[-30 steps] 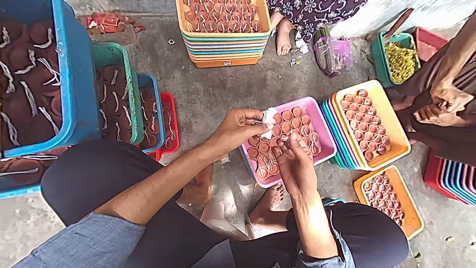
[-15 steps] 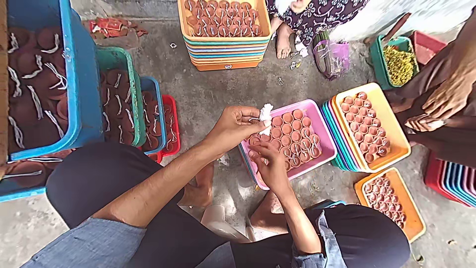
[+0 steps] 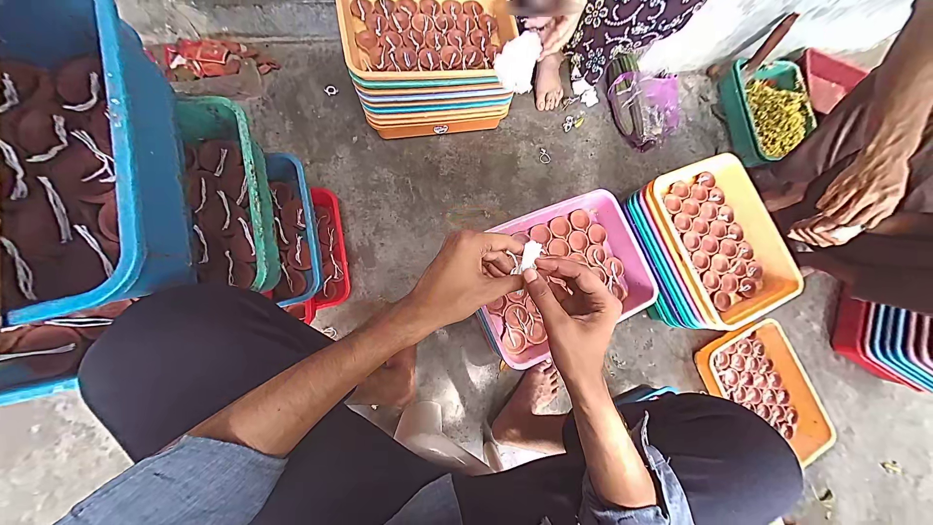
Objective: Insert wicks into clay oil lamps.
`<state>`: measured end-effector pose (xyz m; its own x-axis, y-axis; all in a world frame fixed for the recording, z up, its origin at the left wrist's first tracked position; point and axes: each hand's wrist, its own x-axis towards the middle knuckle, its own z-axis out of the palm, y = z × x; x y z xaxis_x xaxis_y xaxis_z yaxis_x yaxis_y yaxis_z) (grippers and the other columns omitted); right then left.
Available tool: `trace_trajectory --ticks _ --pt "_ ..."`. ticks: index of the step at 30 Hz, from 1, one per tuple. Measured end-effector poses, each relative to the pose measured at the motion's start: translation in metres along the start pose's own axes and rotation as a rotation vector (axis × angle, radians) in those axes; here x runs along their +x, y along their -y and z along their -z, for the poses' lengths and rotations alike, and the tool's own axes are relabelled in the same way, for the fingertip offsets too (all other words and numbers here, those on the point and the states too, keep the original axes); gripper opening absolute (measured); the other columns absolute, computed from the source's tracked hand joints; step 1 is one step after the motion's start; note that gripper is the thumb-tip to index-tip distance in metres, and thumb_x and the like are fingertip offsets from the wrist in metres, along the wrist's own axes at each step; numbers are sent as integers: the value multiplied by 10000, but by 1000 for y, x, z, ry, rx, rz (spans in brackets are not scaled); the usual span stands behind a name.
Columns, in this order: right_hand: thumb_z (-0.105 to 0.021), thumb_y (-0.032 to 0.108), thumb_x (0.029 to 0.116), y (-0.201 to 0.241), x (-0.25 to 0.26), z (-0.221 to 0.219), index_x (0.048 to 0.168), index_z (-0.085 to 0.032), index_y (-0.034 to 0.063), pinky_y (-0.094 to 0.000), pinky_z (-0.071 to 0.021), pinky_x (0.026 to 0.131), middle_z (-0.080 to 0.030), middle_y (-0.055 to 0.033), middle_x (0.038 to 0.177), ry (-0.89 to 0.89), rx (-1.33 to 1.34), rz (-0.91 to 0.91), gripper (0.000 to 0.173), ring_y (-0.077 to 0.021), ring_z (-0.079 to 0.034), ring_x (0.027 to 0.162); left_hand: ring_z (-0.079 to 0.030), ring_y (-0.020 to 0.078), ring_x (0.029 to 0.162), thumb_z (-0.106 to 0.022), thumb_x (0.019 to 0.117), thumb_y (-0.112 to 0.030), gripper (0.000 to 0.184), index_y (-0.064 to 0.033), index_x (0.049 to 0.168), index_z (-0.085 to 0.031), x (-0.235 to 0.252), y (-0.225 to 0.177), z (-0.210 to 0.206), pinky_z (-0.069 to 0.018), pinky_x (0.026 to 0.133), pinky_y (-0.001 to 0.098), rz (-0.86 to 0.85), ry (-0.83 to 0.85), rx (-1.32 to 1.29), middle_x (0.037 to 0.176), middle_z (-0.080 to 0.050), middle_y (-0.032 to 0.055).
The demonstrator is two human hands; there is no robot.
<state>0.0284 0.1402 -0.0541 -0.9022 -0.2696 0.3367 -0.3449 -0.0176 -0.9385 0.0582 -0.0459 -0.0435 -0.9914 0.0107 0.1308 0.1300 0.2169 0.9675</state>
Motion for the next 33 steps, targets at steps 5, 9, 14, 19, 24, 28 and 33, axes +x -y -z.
trace_trajectory --ticks 5,9,14,19,24,28,33 --pt "-785 -18 868 -5 -1 3 1035 -749 -12 -298 -626 697 -751 -114 909 -71 90 -221 171 -166 -719 750 -742 92 813 -791 878 -86 414 0 1262 -664 -3 -5 -1 -649 753 266 37 137 -61 925 -764 21" --pt "-751 -24 893 -5 5 13 1066 -749 -15 -328 -605 806 -733 -127 945 -92 337 -423 173 -162 -701 836 -749 161 855 -672 988 -99 367 25 1329 -618 1 -11 7 -648 778 303 85 180 -234 981 -758 84" --pt "-717 -33 915 -4 4 12 1093 -738 -3 -336 -604 843 -735 -120 964 -14 503 -456 181 -151 -708 869 -747 192 721 -712 961 -53 301 70 1226 -642 5 -7 2 -657 675 313 136 69 -376 869 -750 129" --pt "-710 9 948 -1 4 10 1145 -726 1 -325 -606 842 -743 -109 1007 58 422 -410 198 -143 -714 891 -709 101 805 -692 996 -205 217 -4 1060 -741 8 -1 7 -607 753 254 149 88 -198 916 -746 50" --pt "-631 66 1020 10 12 8 1259 -697 10 -324 -595 905 -728 -85 1140 175 261 -324 254 -150 -708 991 -717 120 880 -637 1022 -144 183 8 1065 -730 13 -4 12 -605 845 291 117 56 -268 953 -749 64" --pt "-636 40 1009 17 15 5 1287 -689 3 -373 -602 950 -705 -115 1271 203 117 -240 285 -225 -694 1140 -725 160 915 -652 1004 -97 179 27 1122 -708 15 -3 18 -608 884 330 201 -48 -381 998 -747 93" --pt "-722 8 934 17 16 14 1139 -741 8 -328 -622 811 -737 -109 1110 58 60 -150 206 -196 -715 952 -740 183 878 -693 969 -56 191 41 1132 -708 14 -7 18 -627 833 326 224 -79 -456 985 -756 122"
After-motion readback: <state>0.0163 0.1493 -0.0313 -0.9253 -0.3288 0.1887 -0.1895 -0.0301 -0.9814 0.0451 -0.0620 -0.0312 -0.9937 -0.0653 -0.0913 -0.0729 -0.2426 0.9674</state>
